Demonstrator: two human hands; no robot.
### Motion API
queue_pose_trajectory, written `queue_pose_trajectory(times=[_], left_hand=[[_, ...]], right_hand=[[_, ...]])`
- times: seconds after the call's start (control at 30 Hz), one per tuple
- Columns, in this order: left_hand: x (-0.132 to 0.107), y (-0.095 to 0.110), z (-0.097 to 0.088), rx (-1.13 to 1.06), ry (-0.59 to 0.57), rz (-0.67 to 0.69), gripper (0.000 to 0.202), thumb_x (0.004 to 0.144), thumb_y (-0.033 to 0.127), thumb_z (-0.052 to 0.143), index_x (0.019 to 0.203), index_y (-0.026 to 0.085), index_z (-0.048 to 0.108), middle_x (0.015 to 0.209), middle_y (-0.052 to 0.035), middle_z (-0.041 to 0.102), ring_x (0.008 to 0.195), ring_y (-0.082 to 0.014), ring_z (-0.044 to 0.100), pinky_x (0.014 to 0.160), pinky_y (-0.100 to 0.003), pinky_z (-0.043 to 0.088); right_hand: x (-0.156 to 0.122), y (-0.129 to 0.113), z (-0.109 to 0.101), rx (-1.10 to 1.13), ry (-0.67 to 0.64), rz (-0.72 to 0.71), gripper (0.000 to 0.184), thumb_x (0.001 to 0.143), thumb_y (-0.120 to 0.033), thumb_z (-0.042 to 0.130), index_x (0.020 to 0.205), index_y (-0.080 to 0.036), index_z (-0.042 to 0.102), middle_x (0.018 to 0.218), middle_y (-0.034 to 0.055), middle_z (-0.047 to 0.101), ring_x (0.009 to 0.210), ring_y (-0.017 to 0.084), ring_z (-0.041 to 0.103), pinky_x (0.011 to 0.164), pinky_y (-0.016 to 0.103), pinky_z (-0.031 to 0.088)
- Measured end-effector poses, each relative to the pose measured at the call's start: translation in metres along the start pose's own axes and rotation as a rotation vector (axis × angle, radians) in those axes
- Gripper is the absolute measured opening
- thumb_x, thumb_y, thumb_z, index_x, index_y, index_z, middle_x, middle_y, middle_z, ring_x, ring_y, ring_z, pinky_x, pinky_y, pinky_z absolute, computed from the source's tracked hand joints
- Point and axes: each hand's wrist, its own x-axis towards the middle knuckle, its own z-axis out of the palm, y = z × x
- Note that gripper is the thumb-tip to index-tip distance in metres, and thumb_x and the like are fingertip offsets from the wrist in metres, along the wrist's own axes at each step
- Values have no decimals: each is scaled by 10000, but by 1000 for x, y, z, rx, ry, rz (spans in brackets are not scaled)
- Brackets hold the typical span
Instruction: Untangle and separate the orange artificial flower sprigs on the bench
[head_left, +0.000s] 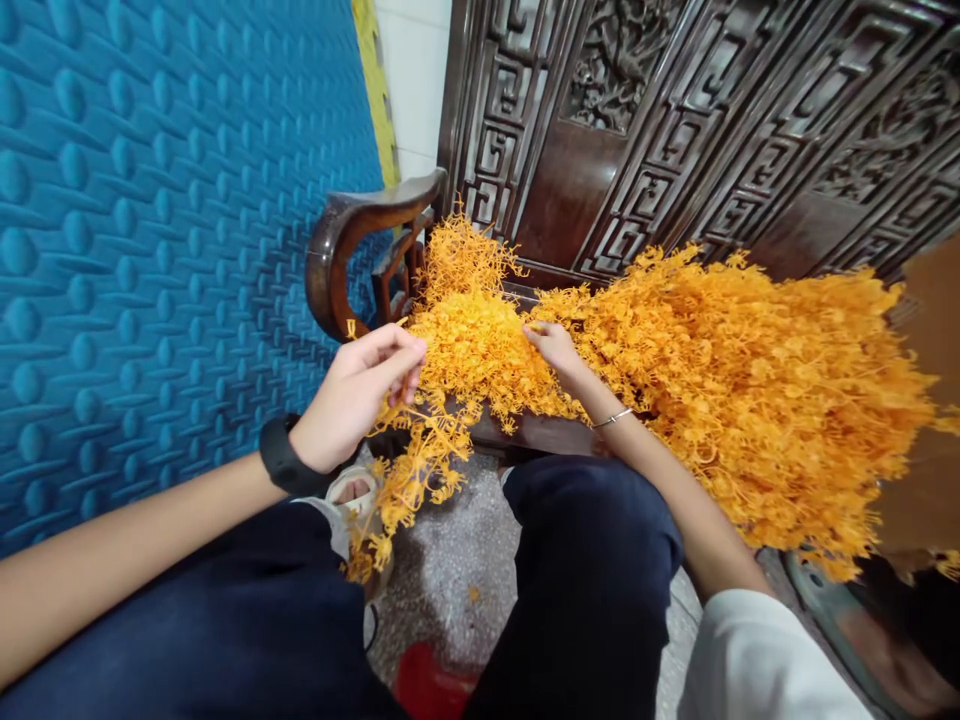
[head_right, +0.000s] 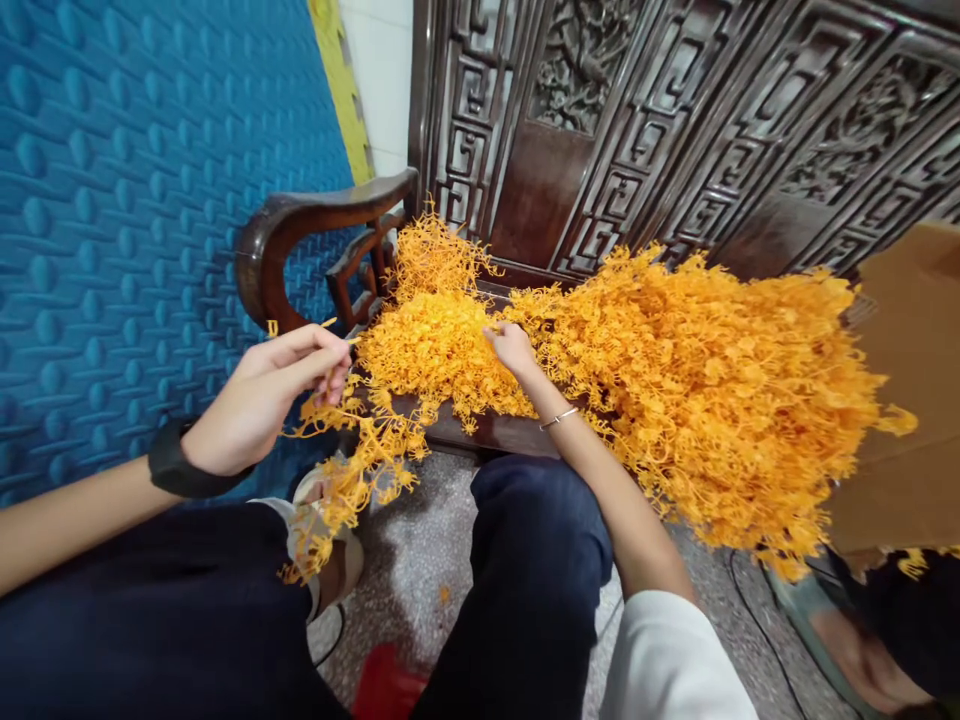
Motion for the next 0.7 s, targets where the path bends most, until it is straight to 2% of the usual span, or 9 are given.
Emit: queue_pose_trajectory(times=[0.07, 0.2, 0.3, 0.4, 0.5, 0.57, 0.63, 0.7], left_hand=[[0, -3, -2, 36, -39, 5, 151, 792, 229, 562, 663, 168, 513, 571, 29, 529, 501, -79, 499, 474, -194, 375], [0, -8, -4, 62, -74, 42, 156, 797, 266, 586, 691, 160, 544, 604, 19, 570, 533, -88, 543, 507, -204, 415], [1, -9, -5, 56, -69, 33, 158, 792, 267, 590, 689, 157, 544, 606, 17, 570, 533, -91, 545, 499, -208, 420], [3, -8, -3, 41, -58, 26, 141, 780, 246, 597, 687, 156, 540, 607, 15, 572, 536, -93, 552, 497, -210, 425], [4, -8, -3, 15, -51, 41, 126, 777, 234, 599, 698, 157, 538, 616, 15, 578, 544, -100, 571, 504, -215, 439], [5, -8, -2, 0, -54, 49, 119, 782, 230, 598, 710, 157, 538, 622, 16, 581, 553, -103, 584, 514, -215, 446], [5, -8, -1, -12, -67, 53, 110, 788, 225, 598, 725, 155, 541, 635, 15, 585, 564, -103, 593, 523, -213, 446], [4, -7, -1, -23, -90, 50, 105, 795, 226, 595, 738, 156, 542, 647, 15, 588, 575, -103, 596, 530, -211, 443]], right_hand=[[-6, 6, 8, -33, 5, 24, 229, 771, -272, 570, 876, -97, 673, 593, 3, 504, 613, 150, 474, 678, 304, 400], [-4, 5, 11, -105, -15, 25, 373, 749, -243, 578, 1094, -107, 625, 693, 22, 562, 679, 167, 510, 722, 312, 416], [0, 8, 10, -71, -22, 41, 364, 720, -217, 586, 1065, -107, 620, 692, 16, 552, 666, 163, 512, 711, 314, 433], [-1, 10, 8, -21, 36, 44, 338, 685, -188, 599, 1016, -122, 612, 741, 21, 555, 663, 151, 499, 716, 326, 446], [-10, -6, 1, 83, 88, -26, 358, 683, -184, 608, 1036, -127, 595, 844, 46, 574, 666, 135, 501, 734, 334, 454], [-21, -26, -5, 228, -36, -96, 345, 720, -240, 613, 1047, -131, 594, 844, 50, 590, 694, 143, 533, 739, 336, 463], [-34, -48, -9, 326, -308, -191, 324, 752, -307, 617, 1034, -147, 615, 867, 59, 613, 770, 162, 568, 757, 337, 473], [-46, -65, -9, 341, -597, -312, 342, 749, -307, 641, 1067, -183, 626, 1019, 73, 621, 884, 175, 577, 806, 338, 476]])
